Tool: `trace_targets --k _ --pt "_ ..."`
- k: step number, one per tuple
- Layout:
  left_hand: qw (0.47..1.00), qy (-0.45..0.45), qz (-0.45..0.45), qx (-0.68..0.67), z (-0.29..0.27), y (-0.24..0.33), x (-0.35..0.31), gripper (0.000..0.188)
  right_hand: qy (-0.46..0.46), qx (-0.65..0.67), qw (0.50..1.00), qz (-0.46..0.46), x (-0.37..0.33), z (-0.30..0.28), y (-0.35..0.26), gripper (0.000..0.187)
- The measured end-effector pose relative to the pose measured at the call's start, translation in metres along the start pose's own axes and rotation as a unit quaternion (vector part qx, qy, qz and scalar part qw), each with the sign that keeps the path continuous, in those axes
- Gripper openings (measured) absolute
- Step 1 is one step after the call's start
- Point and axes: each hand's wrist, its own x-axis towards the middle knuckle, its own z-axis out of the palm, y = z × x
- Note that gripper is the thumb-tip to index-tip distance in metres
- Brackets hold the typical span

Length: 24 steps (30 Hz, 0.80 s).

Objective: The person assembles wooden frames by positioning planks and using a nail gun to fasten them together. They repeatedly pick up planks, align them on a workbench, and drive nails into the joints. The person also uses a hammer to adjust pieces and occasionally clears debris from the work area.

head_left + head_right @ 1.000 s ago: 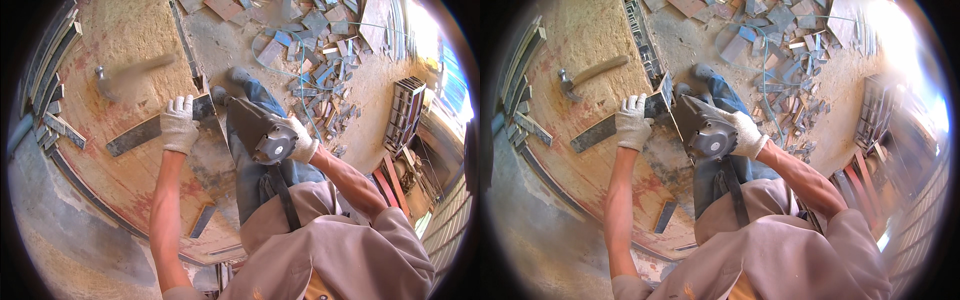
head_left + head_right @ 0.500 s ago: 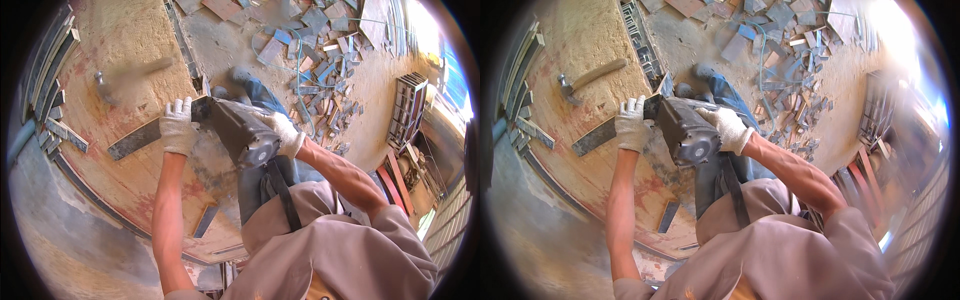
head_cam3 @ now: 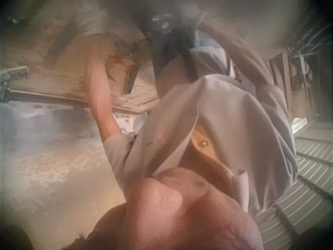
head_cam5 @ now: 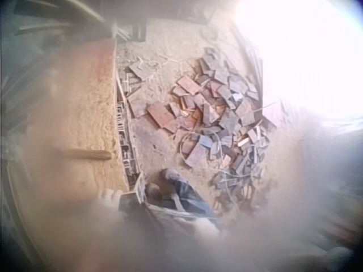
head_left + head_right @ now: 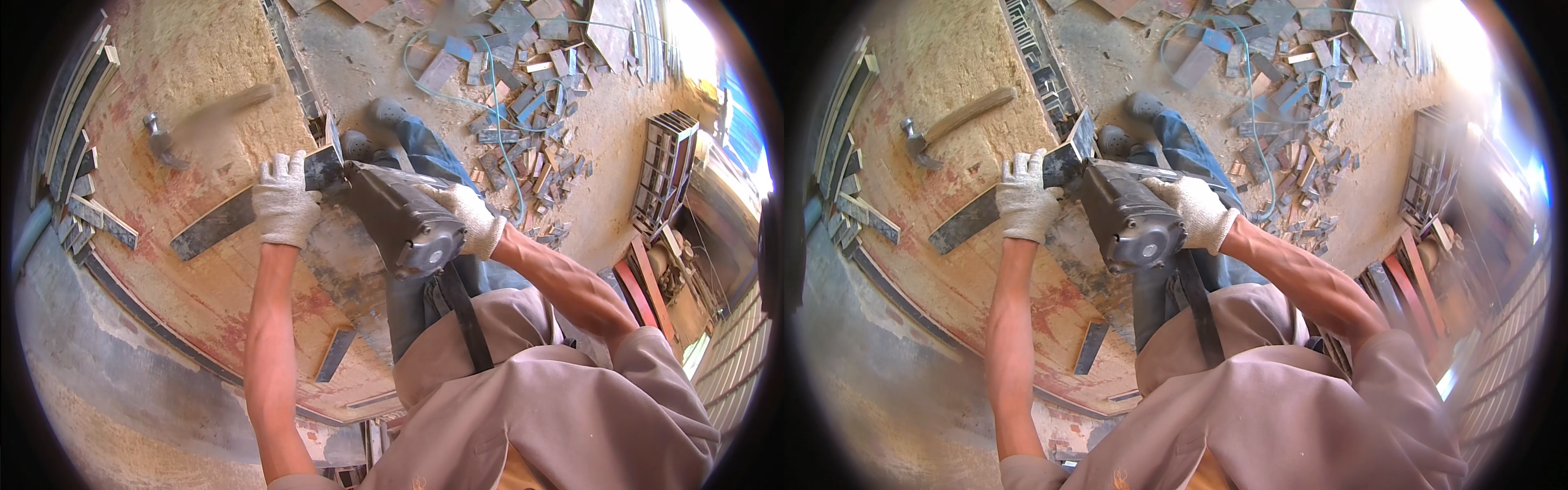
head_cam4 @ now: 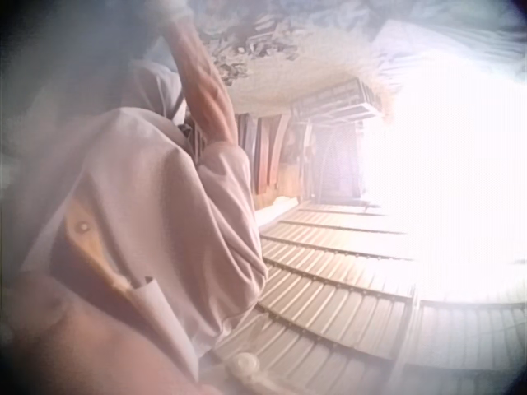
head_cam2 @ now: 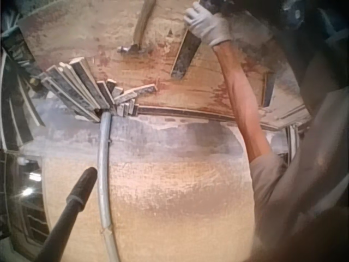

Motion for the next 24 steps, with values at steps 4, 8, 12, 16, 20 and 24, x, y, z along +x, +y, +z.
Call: trace_targets --k 4,8,12,16,20,24 --pt "1.000 0.016 0.009 0.017 0.005 -0.003 -0.002 0.076 0.018 0.030 0.999 -0.024 -0.001 -0.006 -0.008 0.062" --pt "1.000 -0.004 0.002 0.014 0.003 -0.002 -0.002 0.076 -0.021 0.033 0.999 0.032 0.009 -0.014 -0.020 0.059" --pt "1.000 0.014 0.010 0.005 0.004 -0.003 -0.003 0.076 -0.016 0.019 1.000 0.015 0.015 -0.012 -0.019 0.058" --pt "0.999 0.037 0.025 -0.007 0.007 -0.006 -0.004 0.078 -0.015 0.018 1.000 0.003 0.015 -0.013 -0.019 0.057" --pt "0.999 0.038 0.026 -0.012 0.007 -0.006 -0.005 0.079 -0.014 0.029 0.999 0.017 0.016 -0.012 -0.023 0.057" --pt "0.998 0.051 0.035 -0.025 0.009 -0.007 -0.004 0.078 -0.021 0.038 0.999 0.001 0.017 -0.012 -0.021 0.055"
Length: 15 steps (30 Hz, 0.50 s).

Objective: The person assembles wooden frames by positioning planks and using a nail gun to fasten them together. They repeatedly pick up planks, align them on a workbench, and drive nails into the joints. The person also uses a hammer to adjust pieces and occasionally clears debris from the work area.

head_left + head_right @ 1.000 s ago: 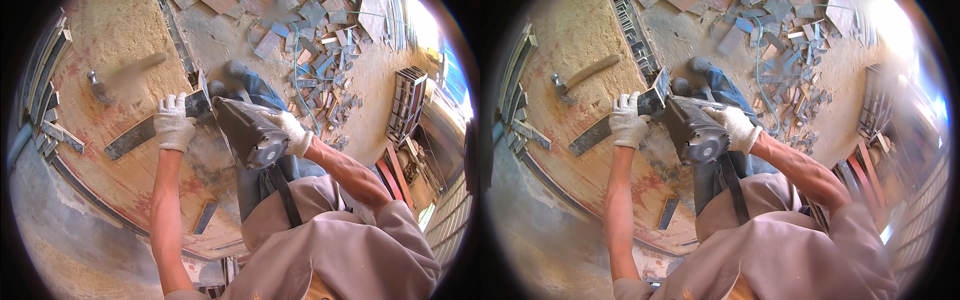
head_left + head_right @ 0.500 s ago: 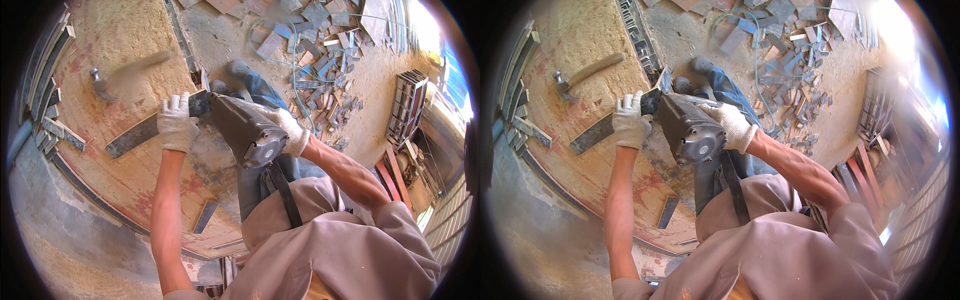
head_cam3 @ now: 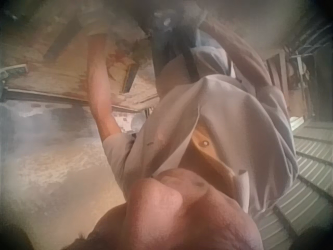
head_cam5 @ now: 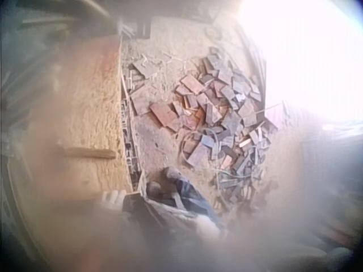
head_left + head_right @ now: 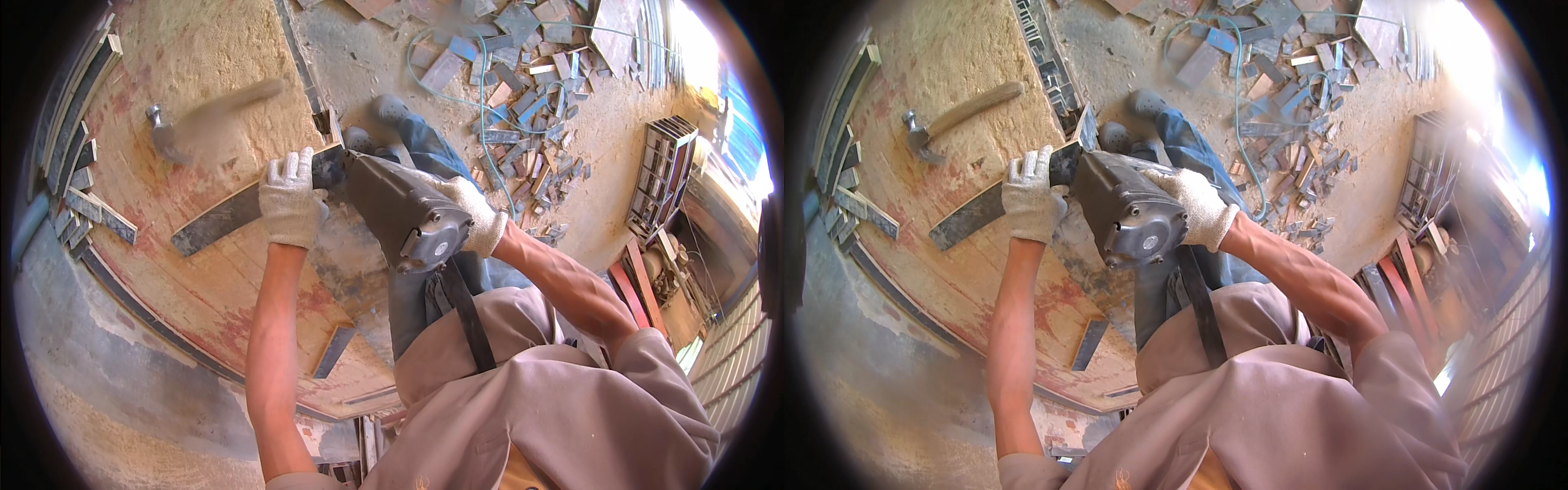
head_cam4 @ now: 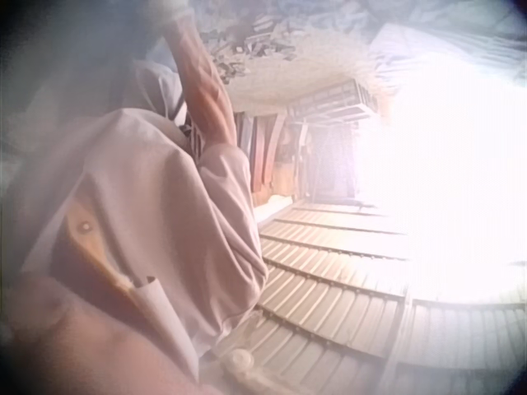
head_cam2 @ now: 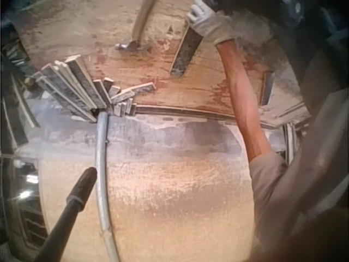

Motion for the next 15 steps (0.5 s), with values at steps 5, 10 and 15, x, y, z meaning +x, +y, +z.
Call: trace_targets --k 5,10,15 --pt "1.000 -0.021 -0.018 0.007 -0.003 0.004 0.001 0.079 0.010 0.028 1.000 0.004 0.003 0.001 -0.007 0.053" --pt "0.999 -0.022 -0.014 0.022 -0.003 0.003 -0.001 0.079 -0.032 -0.004 0.998 0.061 -0.004 0.000 -0.007 0.058" --pt "0.999 -0.029 -0.020 0.022 -0.003 0.002 0.000 0.081 0.006 0.020 1.000 0.005 -0.014 0.013 0.009 0.064"
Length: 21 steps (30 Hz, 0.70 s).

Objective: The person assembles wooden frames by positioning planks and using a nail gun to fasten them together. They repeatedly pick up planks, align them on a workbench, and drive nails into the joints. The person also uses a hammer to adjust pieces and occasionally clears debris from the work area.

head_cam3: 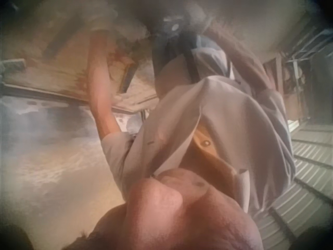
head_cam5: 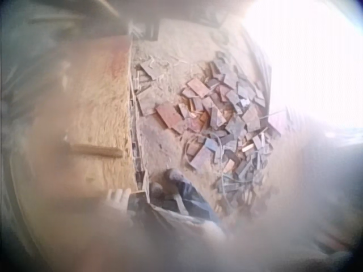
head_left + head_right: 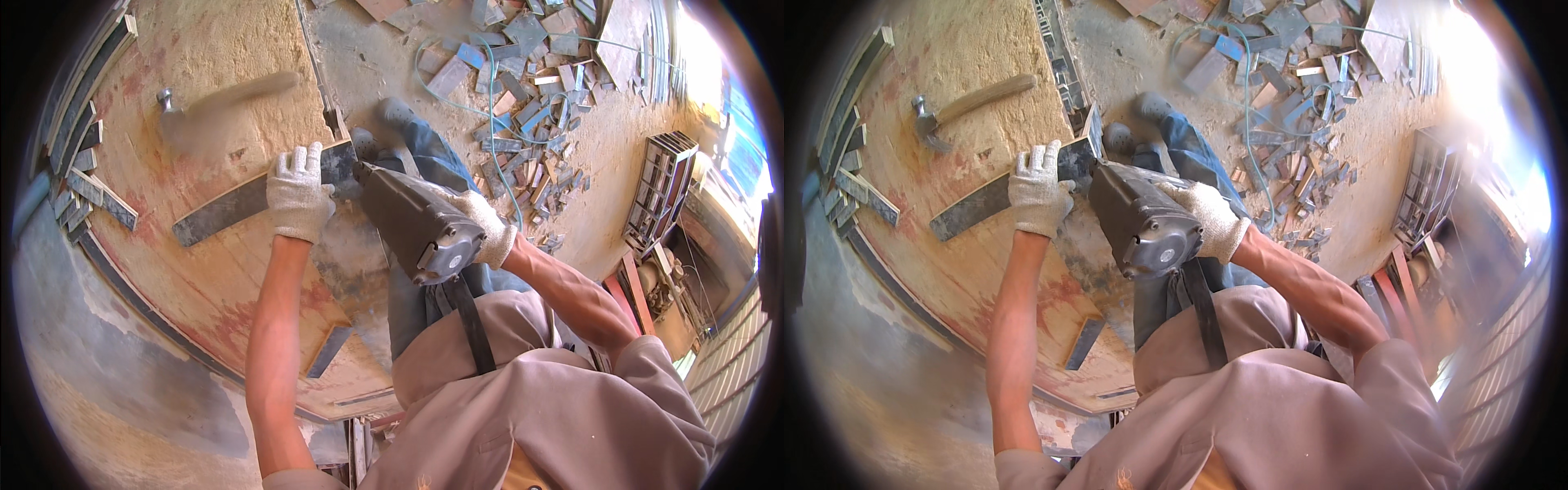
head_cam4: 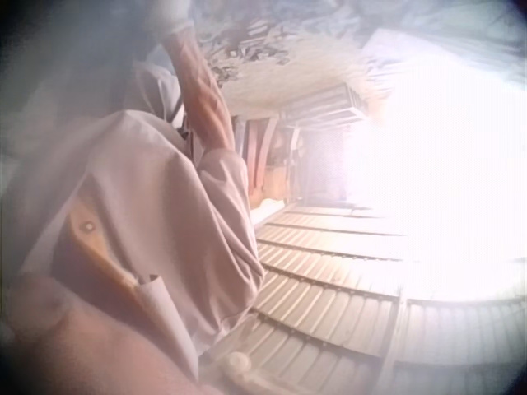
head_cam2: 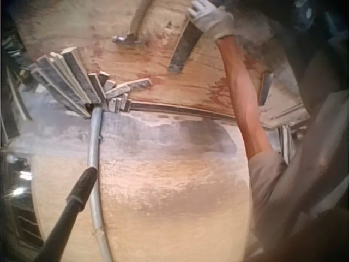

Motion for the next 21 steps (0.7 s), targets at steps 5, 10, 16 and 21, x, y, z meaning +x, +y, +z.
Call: trace_targets --k 5,10,16,21 --pt "1.000 -0.005 -0.010 -0.005 0.003 -0.001 0.000 0.083 -0.029 -0.020 0.999 0.034 0.001 -0.003 -0.013 0.066" --pt "1.000 -0.002 -0.010 -0.006 0.001 0.001 -0.002 0.086 -0.030 -0.023 0.999 0.015 0.004 -0.004 -0.013 0.071" --pt "0.999 0.011 -0.019 -0.026 0.004 -0.002 -0.007 0.088 -0.026 -0.030 0.999 0.010 0.007 -0.004 -0.023 0.076" --pt "0.994 0.008 -0.085 -0.063 -0.009 -0.030 -0.024 0.096 -0.014 -0.023 0.999 0.021 -0.009 -0.008 -0.017 0.075"
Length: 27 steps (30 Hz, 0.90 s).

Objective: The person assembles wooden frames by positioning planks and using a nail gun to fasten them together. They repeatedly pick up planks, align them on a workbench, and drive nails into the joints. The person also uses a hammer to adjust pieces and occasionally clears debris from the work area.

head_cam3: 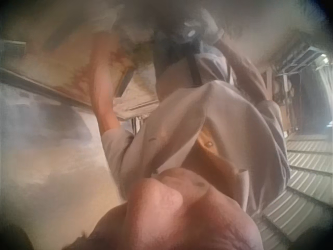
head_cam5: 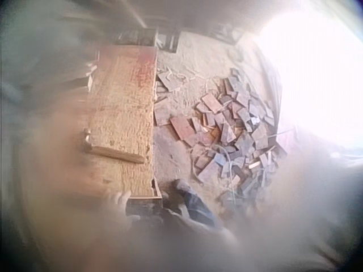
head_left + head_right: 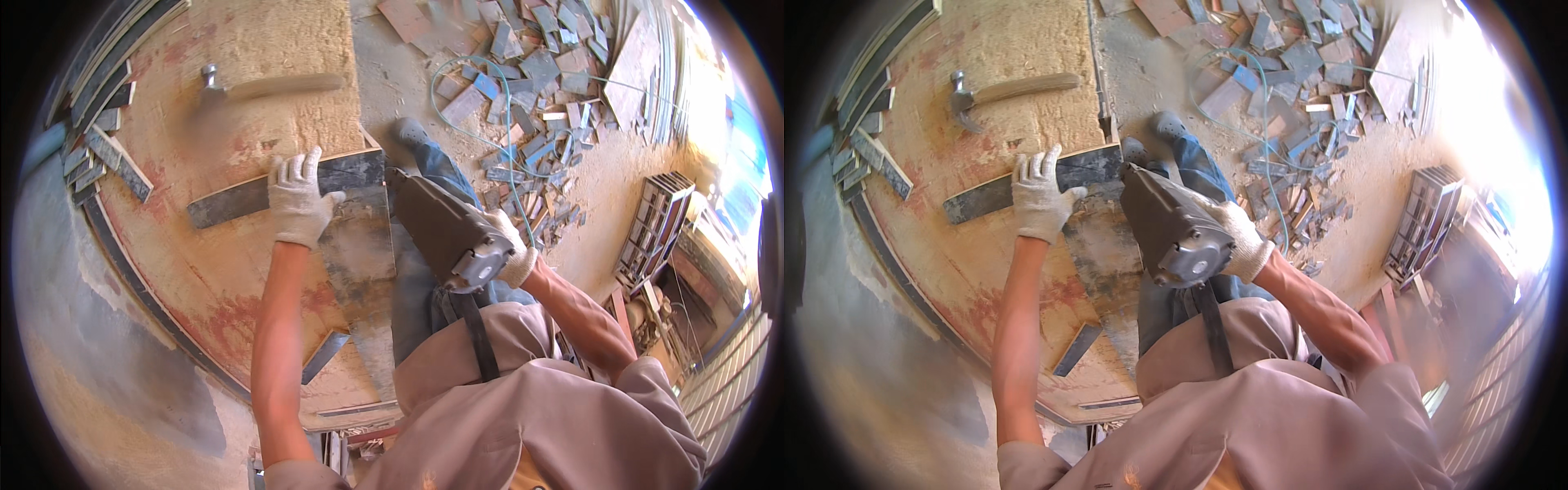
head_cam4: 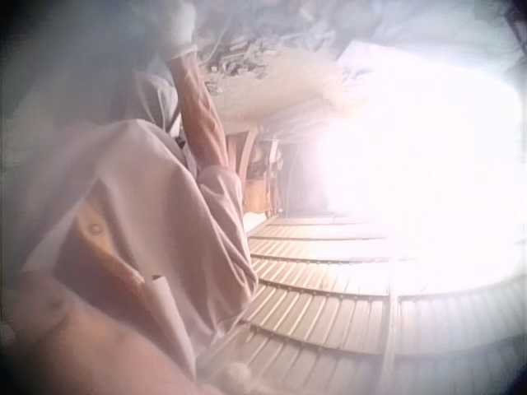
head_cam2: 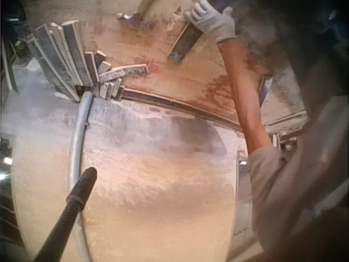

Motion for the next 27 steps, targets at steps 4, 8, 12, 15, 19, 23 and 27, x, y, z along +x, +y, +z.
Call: trace_targets --k 4,8,12,15,19,23,27 --pt "0.999 0.039 -0.026 -0.002 -0.013 -0.032 -0.009 0.094 -0.009 0.076 0.996 -0.044 0.010 0.008 0.000 0.069" --pt "1.000 -0.013 0.000 -0.009 -0.026 -0.052 -0.016 0.089 -0.026 0.034 0.994 -0.097 0.028 0.016 0.002 0.065" --pt "0.998 -0.015 0.053 -0.013 -0.027 -0.062 -0.011 0.082 -0.041 -0.091 0.979 -0.179 0.049 0.021 -0.019 0.055" --pt "0.998 0.013 0.064 -0.027 -0.016 -0.068 -0.015 0.078 -0.055 -0.068 0.988 -0.128 0.059 0.030 -0.038 0.047" --pt "0.998 0.036 0.039 -0.036 -0.007 -0.061 -0.018 0.074 -0.058 -0.099 0.986 -0.124 0.071 0.036 -0.055 0.045" --pt "0.994 0.058 0.042 -0.087 -0.005 -0.070 -0.016 0.067 -0.082 -0.064 0.992 -0.077 0.081 0.039 -0.059 0.041" --pt "0.989 0.063 0.050 -0.122 -0.001 -0.077 -0.012 0.065 -0.074 -0.112 0.982 -0.132 0.088 0.050 -0.050 0.037"
